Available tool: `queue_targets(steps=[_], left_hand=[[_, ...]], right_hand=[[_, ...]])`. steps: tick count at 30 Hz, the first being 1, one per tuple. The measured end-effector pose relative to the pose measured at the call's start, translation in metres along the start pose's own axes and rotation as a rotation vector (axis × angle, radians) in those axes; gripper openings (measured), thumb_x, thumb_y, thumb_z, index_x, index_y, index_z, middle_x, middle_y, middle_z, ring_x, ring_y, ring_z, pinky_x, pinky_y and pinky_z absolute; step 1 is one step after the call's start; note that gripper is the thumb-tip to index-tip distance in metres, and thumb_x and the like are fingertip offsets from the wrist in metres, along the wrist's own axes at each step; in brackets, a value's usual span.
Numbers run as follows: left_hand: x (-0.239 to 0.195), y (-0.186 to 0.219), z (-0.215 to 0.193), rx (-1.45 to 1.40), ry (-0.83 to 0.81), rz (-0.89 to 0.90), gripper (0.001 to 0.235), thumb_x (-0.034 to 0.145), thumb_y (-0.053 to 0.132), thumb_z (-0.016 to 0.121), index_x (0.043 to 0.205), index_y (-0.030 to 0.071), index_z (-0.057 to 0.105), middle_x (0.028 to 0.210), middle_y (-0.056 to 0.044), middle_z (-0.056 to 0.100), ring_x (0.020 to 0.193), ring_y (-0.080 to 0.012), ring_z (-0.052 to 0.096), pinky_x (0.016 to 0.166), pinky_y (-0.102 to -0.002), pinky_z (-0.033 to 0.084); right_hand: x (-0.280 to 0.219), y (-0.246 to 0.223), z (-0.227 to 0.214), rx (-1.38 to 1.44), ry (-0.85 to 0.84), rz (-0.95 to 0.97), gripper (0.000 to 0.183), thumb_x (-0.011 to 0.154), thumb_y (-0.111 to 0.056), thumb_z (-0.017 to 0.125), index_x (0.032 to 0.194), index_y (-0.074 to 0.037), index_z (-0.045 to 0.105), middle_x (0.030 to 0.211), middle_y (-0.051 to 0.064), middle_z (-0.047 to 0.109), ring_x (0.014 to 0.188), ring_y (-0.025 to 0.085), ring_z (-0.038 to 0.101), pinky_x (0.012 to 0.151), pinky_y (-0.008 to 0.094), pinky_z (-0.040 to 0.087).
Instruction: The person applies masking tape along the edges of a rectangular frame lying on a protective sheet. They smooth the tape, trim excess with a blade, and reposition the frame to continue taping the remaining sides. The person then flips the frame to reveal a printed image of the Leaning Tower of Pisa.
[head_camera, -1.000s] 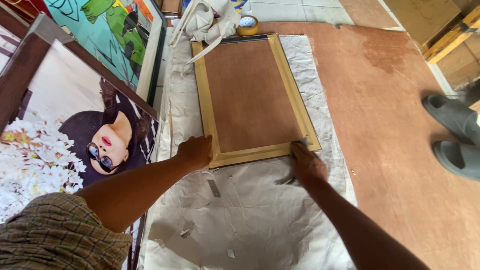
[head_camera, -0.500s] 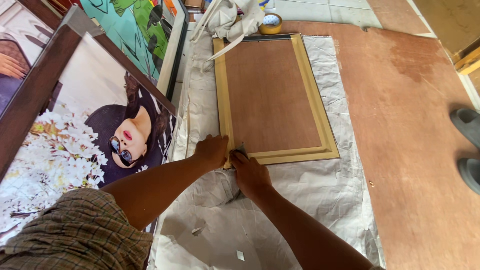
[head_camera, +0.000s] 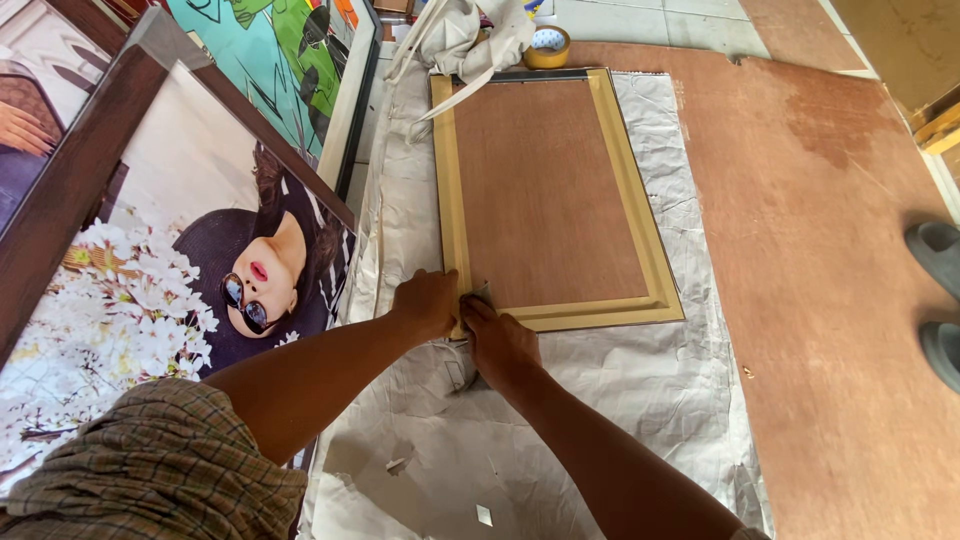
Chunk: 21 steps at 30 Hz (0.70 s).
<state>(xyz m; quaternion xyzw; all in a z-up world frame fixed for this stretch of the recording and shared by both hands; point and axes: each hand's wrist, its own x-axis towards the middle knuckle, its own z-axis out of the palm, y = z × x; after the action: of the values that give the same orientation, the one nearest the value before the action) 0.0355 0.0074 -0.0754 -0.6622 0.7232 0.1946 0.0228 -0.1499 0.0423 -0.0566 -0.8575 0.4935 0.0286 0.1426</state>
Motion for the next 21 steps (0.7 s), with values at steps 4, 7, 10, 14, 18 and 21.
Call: queue_targets(steps=[4,7,10,14,18,21], left_hand=[[-0.008,0.004,-0.014,-0.019,-0.002,0.006,0.076,0.091,0.021,0.084,0.159,0.0,0.058,0.129,-0.022,0.076,0.126,-0.0455,0.07,0.093,-0.066,0.066],[-0.008,0.002,-0.012,0.019,0.007,0.027,0.068,0.093,0.022,0.082,0.154,0.0,0.062,0.129,-0.021,0.076,0.126,-0.0437,0.069,0.091,-0.066,0.066],[-0.014,0.003,-0.016,-0.007,0.005,0.038,0.064,0.094,0.022,0.08,0.152,0.0,0.064,0.13,-0.022,0.076,0.126,-0.0444,0.07,0.092,-0.068,0.065],[-0.012,0.007,-0.017,0.056,-0.001,0.044,0.06,0.094,0.022,0.078,0.148,0.001,0.065,0.13,-0.019,0.075,0.128,-0.045,0.068,0.094,-0.068,0.063],[0.013,0.001,0.01,0.149,-0.004,-0.026,0.062,0.095,0.023,0.076,0.15,0.0,0.061,0.131,-0.018,0.075,0.125,-0.0443,0.071,0.092,-0.069,0.061],[0.012,0.018,0.0,0.232,-0.044,-0.052,0.068,0.094,0.019,0.078,0.154,-0.005,0.058,0.134,-0.02,0.075,0.126,-0.0451,0.071,0.092,-0.071,0.059]], right_hand=[[0.047,-0.004,-0.009,0.048,-0.028,0.055,0.05,0.112,-0.031,0.053,0.161,-0.034,0.058,0.168,-0.016,0.054,0.13,0.034,0.07,0.102,0.063,0.065],[0.09,0.004,0.003,-0.048,-0.079,0.156,0.062,0.11,-0.025,0.06,0.17,-0.042,0.05,0.174,-0.023,0.047,0.141,0.034,0.064,0.112,0.064,0.059],[0.108,0.014,0.01,0.04,-0.045,0.122,0.055,0.113,-0.031,0.052,0.167,-0.043,0.052,0.175,-0.027,0.046,0.143,0.028,0.067,0.113,0.06,0.061],[0.046,-0.017,-0.02,0.157,-0.11,0.193,0.071,0.11,-0.031,0.056,0.176,-0.042,0.034,0.173,-0.009,0.05,0.137,0.038,0.07,0.113,0.064,0.06],[-0.031,-0.009,-0.023,0.084,-0.135,0.092,0.061,0.108,-0.031,0.05,0.169,-0.039,0.044,0.183,-0.015,0.038,0.121,0.042,0.077,0.103,0.064,0.064],[-0.066,0.008,-0.071,0.017,-0.246,0.195,0.067,0.11,-0.02,0.046,0.173,-0.041,0.038,0.185,-0.021,0.03,0.127,0.04,0.075,0.108,0.065,0.062]])
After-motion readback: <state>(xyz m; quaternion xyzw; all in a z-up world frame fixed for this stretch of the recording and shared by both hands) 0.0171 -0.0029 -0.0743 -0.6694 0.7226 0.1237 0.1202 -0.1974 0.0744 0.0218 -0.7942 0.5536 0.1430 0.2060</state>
